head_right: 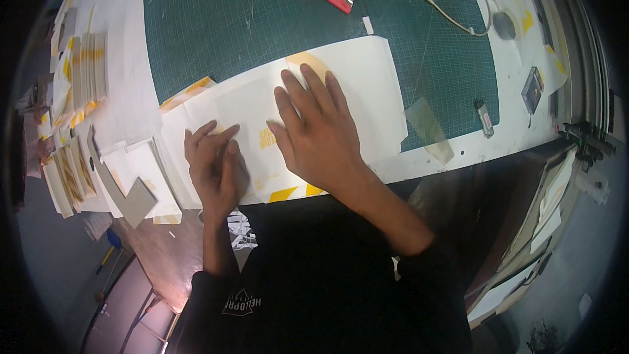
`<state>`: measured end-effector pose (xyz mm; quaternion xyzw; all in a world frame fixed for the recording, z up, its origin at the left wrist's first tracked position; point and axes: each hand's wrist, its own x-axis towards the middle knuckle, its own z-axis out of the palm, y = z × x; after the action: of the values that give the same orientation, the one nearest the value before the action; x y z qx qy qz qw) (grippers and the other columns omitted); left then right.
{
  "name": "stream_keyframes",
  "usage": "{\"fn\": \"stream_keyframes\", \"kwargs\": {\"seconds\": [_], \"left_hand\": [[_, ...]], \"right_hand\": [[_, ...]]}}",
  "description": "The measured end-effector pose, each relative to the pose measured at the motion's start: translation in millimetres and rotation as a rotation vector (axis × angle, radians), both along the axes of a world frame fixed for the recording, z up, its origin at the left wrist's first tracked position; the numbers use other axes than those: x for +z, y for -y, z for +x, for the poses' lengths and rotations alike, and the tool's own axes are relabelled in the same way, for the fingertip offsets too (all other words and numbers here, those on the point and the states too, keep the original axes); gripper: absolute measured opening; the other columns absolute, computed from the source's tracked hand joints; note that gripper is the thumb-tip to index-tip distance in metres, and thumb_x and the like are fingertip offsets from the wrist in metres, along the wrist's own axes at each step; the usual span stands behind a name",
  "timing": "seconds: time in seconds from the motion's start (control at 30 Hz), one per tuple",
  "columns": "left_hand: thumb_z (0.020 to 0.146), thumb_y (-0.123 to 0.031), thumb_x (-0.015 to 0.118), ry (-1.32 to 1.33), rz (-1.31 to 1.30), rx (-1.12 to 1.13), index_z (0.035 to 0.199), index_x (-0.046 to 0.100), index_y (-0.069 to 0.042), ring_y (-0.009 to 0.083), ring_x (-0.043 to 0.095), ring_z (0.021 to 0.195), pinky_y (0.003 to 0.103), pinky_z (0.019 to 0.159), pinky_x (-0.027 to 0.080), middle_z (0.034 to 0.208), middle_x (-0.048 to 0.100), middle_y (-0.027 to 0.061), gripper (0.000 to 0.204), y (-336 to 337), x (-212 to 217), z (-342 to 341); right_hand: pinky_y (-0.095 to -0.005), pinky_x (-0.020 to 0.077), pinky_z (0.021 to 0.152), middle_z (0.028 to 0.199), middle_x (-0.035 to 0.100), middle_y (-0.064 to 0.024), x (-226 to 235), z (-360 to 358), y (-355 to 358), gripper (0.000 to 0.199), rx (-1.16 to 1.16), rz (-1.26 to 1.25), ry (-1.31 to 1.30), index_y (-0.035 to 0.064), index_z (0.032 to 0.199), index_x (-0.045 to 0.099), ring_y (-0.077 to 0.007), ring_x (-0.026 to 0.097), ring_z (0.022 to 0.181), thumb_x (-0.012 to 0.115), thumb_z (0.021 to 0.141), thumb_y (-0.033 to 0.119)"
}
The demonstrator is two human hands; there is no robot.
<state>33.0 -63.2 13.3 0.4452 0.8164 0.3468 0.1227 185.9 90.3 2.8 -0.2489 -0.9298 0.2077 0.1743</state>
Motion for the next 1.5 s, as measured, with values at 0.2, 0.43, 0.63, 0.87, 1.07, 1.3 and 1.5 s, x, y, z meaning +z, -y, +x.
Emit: {"fn": "stream_keyframes", "kwargs": {"seconds": [0.2, 0.43, 0.63, 0.87, 1.07, 1.3, 1.5], "left_hand": [[0.092, -0.003, 0.068, 0.019, -0.006, 0.013, 0.112, 0.080, -0.008, 0.0298, 0.058, 0.127, 0.057, 0.127, 0.015, 0.093, 0.071, 0.0064, 0.025, -1.8, 2.9, 0.2], [0.091, -0.003, 0.067, 0.026, -0.019, 0.009, 0.111, 0.081, -0.009, 0.0291, 0.057, 0.127, 0.057, 0.127, 0.015, 0.092, 0.069, 0.0050, 0.026, -0.5, 1.5, -0.1], [0.090, -0.002, 0.066, 0.019, -0.023, 0.011, 0.109, 0.082, -0.011, 0.0291, 0.057, 0.128, 0.057, 0.127, 0.015, 0.092, 0.069, 0.0045, 0.026, -0.1, 2.3, 0.7], [0.089, 0.000, 0.065, 0.015, -0.002, -0.011, 0.108, 0.081, -0.010, 0.0304, 0.057, 0.129, 0.057, 0.127, 0.014, 0.095, 0.070, 0.0051, 0.027, 2.5, 0.8, 2.2], [0.093, 0.001, 0.063, -0.031, 0.026, -0.007, 0.108, 0.080, -0.009, 0.0317, 0.057, 0.130, 0.059, 0.127, 0.014, 0.095, 0.070, 0.0057, 0.024, 2.7, -4.6, 1.8], [0.095, -0.002, 0.064, -0.015, 0.020, -0.082, 0.111, 0.078, -0.007, 0.0329, 0.056, 0.133, 0.060, 0.127, 0.014, 0.100, 0.070, 0.0077, 0.023, 5.0, -3.5, -4.3], [0.083, -0.018, 0.087, -0.094, -0.004, -0.137, 0.120, 0.072, -0.009, 0.0368, 0.054, 0.138, 0.060, 0.128, 0.016, 0.121, 0.070, 0.0116, 0.042, 9.8, -2.6, -5.2]], "right_hand": [[-0.0632, 0.0330, 0.120, 0.152, 0.052, -0.0240, 0.1, -1.4, 0.1, 0.045, -0.003, -0.028, -0.008, -0.0035, 0.132, 0.065, -0.0452, 0.044, 0.147, 0.069, 0.099, 0.026], [-0.0645, 0.0322, 0.120, 0.152, 0.052, -0.0255, 2.2, -2.7, -0.4, 0.044, -0.006, -0.043, -0.002, -0.0042, 0.131, 0.066, -0.0457, 0.044, 0.147, 0.068, 0.100, 0.027], [-0.0645, 0.0313, 0.120, 0.152, 0.052, -0.0256, -1.8, -2.6, 0.7, 0.045, -0.007, -0.014, -0.011, -0.0044, 0.131, 0.066, -0.0457, 0.043, 0.147, 0.066, 0.101, 0.029], [-0.0690, 0.0228, 0.122, 0.153, 0.049, -0.0232, 9.7, 8.9, -12.2, 0.055, 0.088, -0.022, 0.059, -0.0020, 0.136, 0.064, -0.0432, 0.037, 0.150, 0.070, 0.098, 0.038], [-0.0692, 0.0134, 0.127, 0.167, 0.038, -0.0183, 34.0, 29.5, -50.6, 0.086, 0.368, -0.129, 0.283, 0.0083, 0.150, 0.058, -0.0336, 0.025, 0.160, 0.088, 0.080, 0.048], [-0.0645, 0.0150, 0.129, 0.172, 0.035, -0.0079, 37.7, 26.1, -43.4, 0.101, 0.288, -0.065, 0.362, 0.0175, 0.153, 0.057, -0.0257, 0.028, 0.161, 0.095, 0.064, 0.048], [-0.0654, 0.0155, 0.129, 0.171, 0.037, -0.0069, 36.2, 24.5, -36.5, 0.100, 0.250, -0.028, 0.364, 0.0183, 0.152, 0.058, -0.0242, 0.029, 0.160, 0.095, 0.064, 0.049]]}}
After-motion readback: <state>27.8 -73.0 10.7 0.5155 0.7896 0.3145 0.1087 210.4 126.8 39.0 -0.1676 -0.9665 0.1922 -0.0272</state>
